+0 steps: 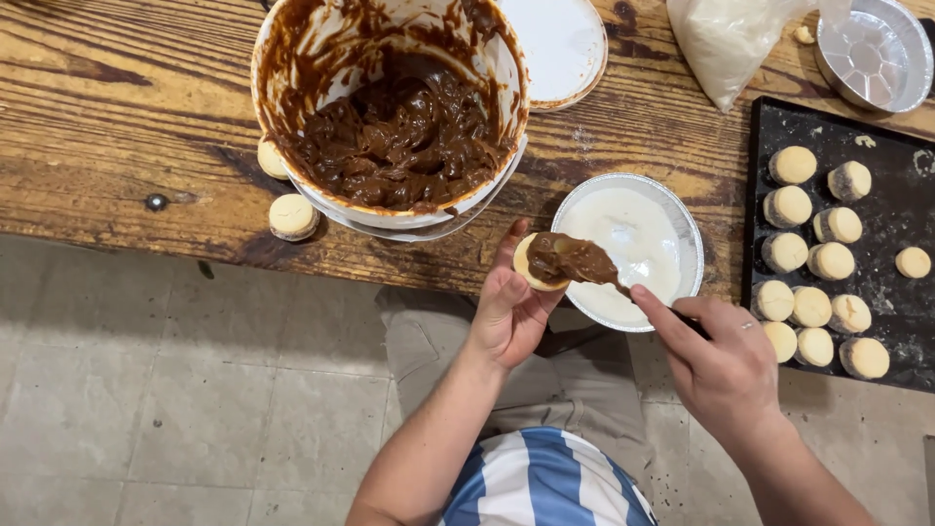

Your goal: Assembling sandwich cookies by spreading filling between two halves and rolling the edges in coconut flakes.

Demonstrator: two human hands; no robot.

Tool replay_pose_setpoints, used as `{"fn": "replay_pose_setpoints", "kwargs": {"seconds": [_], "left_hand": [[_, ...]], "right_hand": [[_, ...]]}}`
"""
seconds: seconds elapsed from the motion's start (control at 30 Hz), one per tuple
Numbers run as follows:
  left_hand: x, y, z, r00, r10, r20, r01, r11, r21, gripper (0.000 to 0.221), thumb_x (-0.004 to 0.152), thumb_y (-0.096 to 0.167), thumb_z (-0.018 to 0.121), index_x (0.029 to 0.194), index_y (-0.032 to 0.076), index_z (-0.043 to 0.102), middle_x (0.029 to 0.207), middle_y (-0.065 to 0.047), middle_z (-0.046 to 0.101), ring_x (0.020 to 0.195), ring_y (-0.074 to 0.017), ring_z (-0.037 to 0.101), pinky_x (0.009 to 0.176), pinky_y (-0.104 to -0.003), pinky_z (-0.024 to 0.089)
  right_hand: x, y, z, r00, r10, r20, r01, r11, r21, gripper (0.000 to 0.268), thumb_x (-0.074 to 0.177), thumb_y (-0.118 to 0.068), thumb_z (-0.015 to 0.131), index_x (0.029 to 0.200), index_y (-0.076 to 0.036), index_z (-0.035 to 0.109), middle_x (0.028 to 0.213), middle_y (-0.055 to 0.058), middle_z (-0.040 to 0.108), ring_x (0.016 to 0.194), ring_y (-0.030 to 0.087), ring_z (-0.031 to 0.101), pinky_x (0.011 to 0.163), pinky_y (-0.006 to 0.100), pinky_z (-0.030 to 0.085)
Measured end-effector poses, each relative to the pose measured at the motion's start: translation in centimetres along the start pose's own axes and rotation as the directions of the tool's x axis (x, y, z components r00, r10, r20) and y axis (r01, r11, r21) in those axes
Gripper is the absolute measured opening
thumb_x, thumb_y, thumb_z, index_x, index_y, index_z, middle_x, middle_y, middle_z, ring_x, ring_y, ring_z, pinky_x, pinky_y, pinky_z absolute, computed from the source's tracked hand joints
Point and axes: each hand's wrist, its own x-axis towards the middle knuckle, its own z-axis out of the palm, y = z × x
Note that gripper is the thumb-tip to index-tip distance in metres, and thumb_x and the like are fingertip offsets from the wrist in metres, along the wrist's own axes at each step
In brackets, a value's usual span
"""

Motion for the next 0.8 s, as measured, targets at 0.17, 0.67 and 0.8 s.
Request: {"fn": "replay_pose_setpoints", "kwargs": {"seconds": [0.17,0.67,0.8], "left_hand": [[0.1,0.3,-0.4,1.0,-0.011,0.025,0.012,0.999,-0.041,0.086,0.087,0.008,0.087,0.155,0.015,0.034,0.145,-0.025,0.051,0.131,-0.0349,0.055,0.109,-0.044,0.055],[0.5,0.6,-2.0,0.992,-0.073,0.101,0.076,0.997,-0.021,0.098,0.086,0.005,0.087,0.16,0.02,0.025,0.144,-0.026,0.05,0.125,-0.0373,0.059,0.095,-0.038,0.062],[0.2,0.8,-1.9,0.987,-0.088,0.132,0.092,0.995,-0.025,0.092,0.087,0.009,0.088,0.158,0.018,0.03,0.145,-0.026,0.053,0.126,-0.048,0.058,0.099,-0.041,0.06]], "right_hand": [[-0.7,0.1,-0.7,0.998,0.022,-0.064,-0.022,1.0,-0.006,0.037,0.104,0.007,0.062,0.132,-0.013,0.074,0.099,0.008,0.065,0.079,0.024,0.06,0.069,0.039,0.05],[2.4,0.6,-0.6,0.744,0.322,0.586,-0.494,-0.326,0.806,0.033,0.107,-0.011,0.048,0.135,0.0,0.063,0.061,0.0,0.043,0.051,0.011,0.035,0.048,0.025,0.025],[11.8,-2.3,-5.2,0.578,0.61,0.541,-0.816,0.428,0.389,0.029,0.107,-0.017,0.051,0.128,-0.01,0.069,0.079,0.002,0.063,0.074,0.016,0.056,0.073,0.031,0.045]]}}
